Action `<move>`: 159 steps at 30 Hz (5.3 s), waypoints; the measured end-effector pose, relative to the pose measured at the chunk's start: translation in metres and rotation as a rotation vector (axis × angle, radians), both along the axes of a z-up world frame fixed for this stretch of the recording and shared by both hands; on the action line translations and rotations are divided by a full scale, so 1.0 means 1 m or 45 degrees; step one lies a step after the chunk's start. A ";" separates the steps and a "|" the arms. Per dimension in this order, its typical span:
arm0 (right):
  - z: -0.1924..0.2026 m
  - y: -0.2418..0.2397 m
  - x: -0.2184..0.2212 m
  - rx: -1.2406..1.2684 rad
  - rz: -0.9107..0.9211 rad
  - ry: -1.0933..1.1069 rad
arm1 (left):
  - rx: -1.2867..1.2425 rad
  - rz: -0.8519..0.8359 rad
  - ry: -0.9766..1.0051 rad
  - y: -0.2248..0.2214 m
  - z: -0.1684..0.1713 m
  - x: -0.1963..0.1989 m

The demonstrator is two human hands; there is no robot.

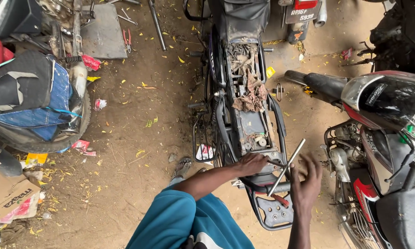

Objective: Using hand tools to remove bolts and inspect components on a motorcycle console and rear frame.

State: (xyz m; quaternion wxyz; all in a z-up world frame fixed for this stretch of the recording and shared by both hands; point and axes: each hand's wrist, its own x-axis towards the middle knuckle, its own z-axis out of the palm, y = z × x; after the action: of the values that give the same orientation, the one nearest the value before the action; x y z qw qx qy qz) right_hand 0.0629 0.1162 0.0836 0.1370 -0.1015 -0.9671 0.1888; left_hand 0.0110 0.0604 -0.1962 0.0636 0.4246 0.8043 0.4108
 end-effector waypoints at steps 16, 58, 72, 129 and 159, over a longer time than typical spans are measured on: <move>-0.008 0.019 -0.001 0.364 -0.028 -0.647 | -0.257 0.129 -0.585 -0.007 -0.048 -0.013; 0.014 0.043 0.000 0.696 0.374 -0.269 | -0.492 -0.032 -0.289 0.030 -0.070 0.004; -0.045 0.063 0.022 0.015 0.080 0.040 | -0.515 -0.022 -0.395 0.034 -0.065 -0.003; 0.009 0.035 0.017 0.875 0.352 -0.386 | -0.431 -0.018 -0.206 0.027 -0.077 0.004; -0.023 0.067 0.029 0.555 -0.090 -0.596 | -0.547 -0.040 -0.240 0.024 -0.061 -0.001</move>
State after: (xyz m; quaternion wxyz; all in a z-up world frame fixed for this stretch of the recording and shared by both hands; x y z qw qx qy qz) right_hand 0.0920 0.1834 0.0610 -0.0642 -0.1440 -0.9859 -0.0563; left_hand 0.0103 0.0846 -0.2573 0.2336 0.3737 0.8570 0.2670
